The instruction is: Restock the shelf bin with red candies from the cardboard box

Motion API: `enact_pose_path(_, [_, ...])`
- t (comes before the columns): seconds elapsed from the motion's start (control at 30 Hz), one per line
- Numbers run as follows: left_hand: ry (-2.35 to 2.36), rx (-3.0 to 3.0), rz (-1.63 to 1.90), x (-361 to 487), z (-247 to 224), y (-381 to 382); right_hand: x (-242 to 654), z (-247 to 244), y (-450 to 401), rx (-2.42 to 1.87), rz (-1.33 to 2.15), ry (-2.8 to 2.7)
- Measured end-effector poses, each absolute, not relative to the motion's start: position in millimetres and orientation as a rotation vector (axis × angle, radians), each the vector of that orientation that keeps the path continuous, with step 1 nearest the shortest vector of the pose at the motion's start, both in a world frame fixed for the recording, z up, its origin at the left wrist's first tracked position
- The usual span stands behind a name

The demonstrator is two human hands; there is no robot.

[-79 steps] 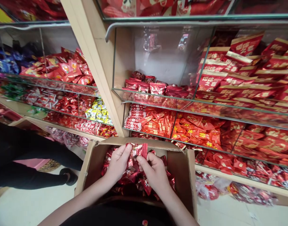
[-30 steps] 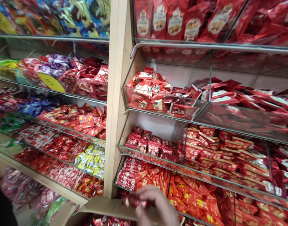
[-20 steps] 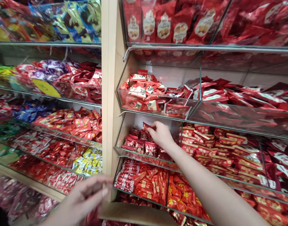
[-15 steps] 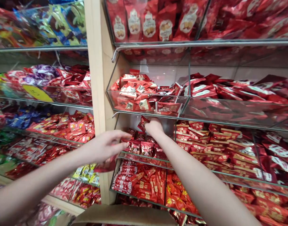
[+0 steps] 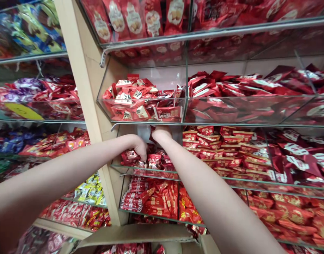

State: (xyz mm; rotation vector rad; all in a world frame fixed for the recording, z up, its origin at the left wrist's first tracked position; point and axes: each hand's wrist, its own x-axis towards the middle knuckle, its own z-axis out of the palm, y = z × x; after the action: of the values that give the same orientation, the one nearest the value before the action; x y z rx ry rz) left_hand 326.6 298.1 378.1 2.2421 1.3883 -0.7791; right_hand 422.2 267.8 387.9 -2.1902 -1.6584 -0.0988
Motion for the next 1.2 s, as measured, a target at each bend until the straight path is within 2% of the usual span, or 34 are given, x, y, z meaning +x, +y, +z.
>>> enact_pose_path(0.23, [1.302,2.360,-0.967,326,373,303,423,384,267,-2.170,-0.080,-1.677])
enact_pose_path(0.63, [1.152,2.397,-0.978,322,366,315,429,385,268,-2.224,-0.059,-1.719])
enact_pose_path(0.83, [1.098,2.406,-0.909,319,375,304,432,386,264,-2.262,0.019,-1.732])
enact_pose_path(1.2, [0.923,2.869,-0.663,301,383,284,417,371,286,-2.267,0.225,-1.851])
